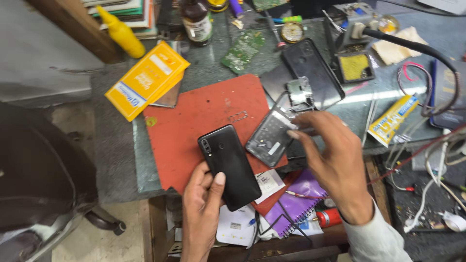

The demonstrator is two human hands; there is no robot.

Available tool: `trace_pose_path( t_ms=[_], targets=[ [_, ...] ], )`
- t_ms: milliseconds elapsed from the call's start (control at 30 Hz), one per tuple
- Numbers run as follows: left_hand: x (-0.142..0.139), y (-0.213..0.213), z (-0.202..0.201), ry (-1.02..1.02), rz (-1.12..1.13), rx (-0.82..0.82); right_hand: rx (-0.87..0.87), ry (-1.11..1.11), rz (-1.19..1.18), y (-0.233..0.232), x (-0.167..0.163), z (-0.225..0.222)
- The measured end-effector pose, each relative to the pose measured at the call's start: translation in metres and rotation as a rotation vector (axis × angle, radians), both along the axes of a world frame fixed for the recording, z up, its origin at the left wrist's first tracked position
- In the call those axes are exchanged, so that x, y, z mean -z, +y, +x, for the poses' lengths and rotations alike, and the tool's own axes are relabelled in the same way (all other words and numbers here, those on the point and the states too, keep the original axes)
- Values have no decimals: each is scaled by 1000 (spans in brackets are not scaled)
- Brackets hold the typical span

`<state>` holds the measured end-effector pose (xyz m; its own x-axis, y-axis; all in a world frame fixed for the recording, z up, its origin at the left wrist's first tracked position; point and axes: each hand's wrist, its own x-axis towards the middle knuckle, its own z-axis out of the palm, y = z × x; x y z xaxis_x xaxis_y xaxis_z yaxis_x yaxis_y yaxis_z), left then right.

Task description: The person disassembles a smartphone, removes the back cover and battery, and then uses a soldering iron on a small circuit board. They handle the phone casing, battery, and circuit board throughout the process.

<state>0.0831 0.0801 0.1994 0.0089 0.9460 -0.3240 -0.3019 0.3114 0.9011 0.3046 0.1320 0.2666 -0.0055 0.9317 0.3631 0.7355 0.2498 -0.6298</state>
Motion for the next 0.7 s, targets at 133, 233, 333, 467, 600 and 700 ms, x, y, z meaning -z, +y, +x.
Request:
trace_pose_path(
  t_ms=[133,233,333,467,600,700],
  targets=[
    [-11,-4,2,-104,-19,-12,-219,-33,52,-26,-13,-16],
    [-16,-13,5,-99,-9,-33,-442,-170,170,-48,-10,-41],
    [-19,-22,8,-81,55,-28,-419,-321,234,-56,-5,-47],
    [-20,-29,8,-147,235,30,-388,-228,291,-60,-1,-38],
    [-18,-25,14,-98,243,4,-266,102,190,-67,10,-35],
    [-16,-22,21,-115,161,-77,-153,469,-43,-75,23,-37]
  ],
)
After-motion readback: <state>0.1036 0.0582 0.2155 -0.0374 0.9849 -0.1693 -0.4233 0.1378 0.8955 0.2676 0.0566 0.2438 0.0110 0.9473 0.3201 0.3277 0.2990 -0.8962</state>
